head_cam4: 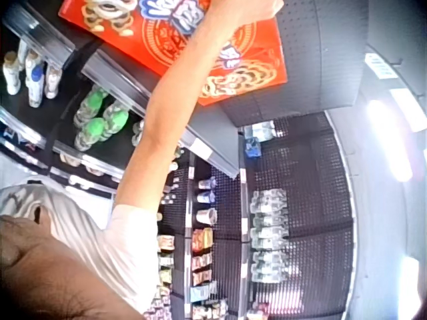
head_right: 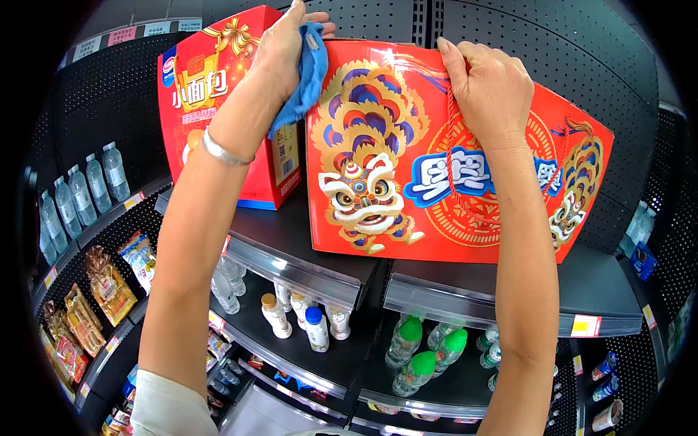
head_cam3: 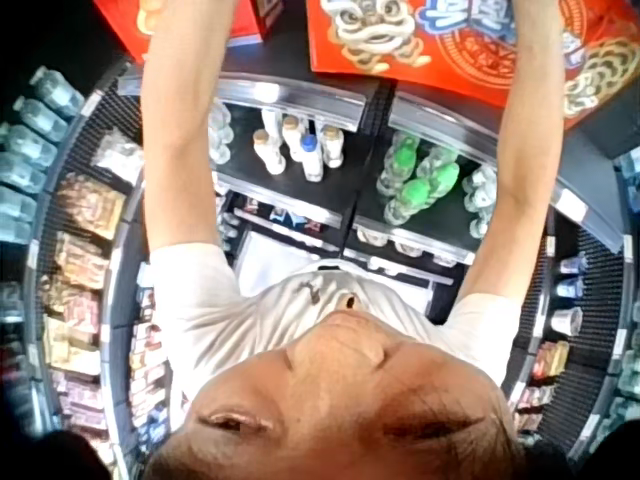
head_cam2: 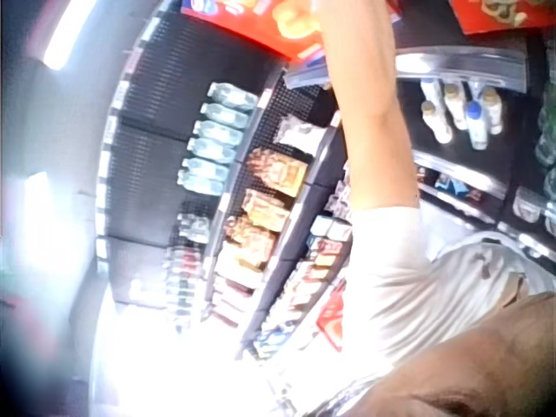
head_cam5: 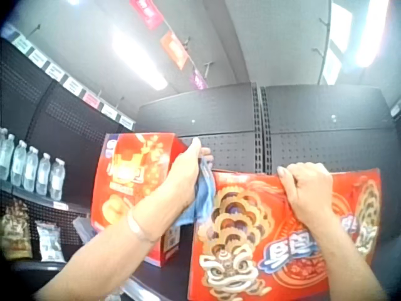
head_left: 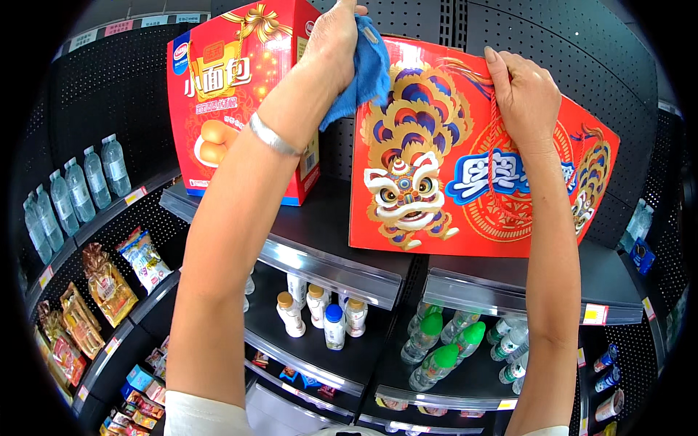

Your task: The person wipes the front edges of refrigerated shelves and the surfaces of large red gift boxes with a blue cloth. They also pick up and place back packaged food items like bread and snacks while cleaning.

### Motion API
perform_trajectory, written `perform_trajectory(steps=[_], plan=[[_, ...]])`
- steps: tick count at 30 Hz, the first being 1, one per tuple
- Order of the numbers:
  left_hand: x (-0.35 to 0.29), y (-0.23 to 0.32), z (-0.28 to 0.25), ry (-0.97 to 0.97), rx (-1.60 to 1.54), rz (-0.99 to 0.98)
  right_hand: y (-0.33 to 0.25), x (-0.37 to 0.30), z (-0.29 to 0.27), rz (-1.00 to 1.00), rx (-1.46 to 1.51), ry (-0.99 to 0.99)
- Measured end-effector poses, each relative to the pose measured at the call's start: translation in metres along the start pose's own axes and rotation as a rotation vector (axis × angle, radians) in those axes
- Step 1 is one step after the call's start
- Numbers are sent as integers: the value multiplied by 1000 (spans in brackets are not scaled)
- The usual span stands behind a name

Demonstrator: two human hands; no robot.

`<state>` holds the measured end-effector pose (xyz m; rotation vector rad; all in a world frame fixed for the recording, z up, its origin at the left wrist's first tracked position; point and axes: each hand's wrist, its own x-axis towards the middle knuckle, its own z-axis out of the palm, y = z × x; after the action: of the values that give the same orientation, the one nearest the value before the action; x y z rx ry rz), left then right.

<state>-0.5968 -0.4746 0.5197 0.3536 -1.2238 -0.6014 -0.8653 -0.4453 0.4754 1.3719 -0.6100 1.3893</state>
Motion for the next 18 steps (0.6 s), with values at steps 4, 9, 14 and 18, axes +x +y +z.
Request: perform_trajectory(steps=[4,9,14,18], plan=[[-28,-12,17,-106,-43,-129,18,-7,-2,-18,-51,-5],[-17,-58,-13,-323,-310,-237,12,-6,1,-3,-18,7],[-33,-75,-16,-387,-337,-422,11,-6,0,-6,-29,17],[-64,-82,-11,-561,-390,-552,13,-8,2,-24,-16,45]])
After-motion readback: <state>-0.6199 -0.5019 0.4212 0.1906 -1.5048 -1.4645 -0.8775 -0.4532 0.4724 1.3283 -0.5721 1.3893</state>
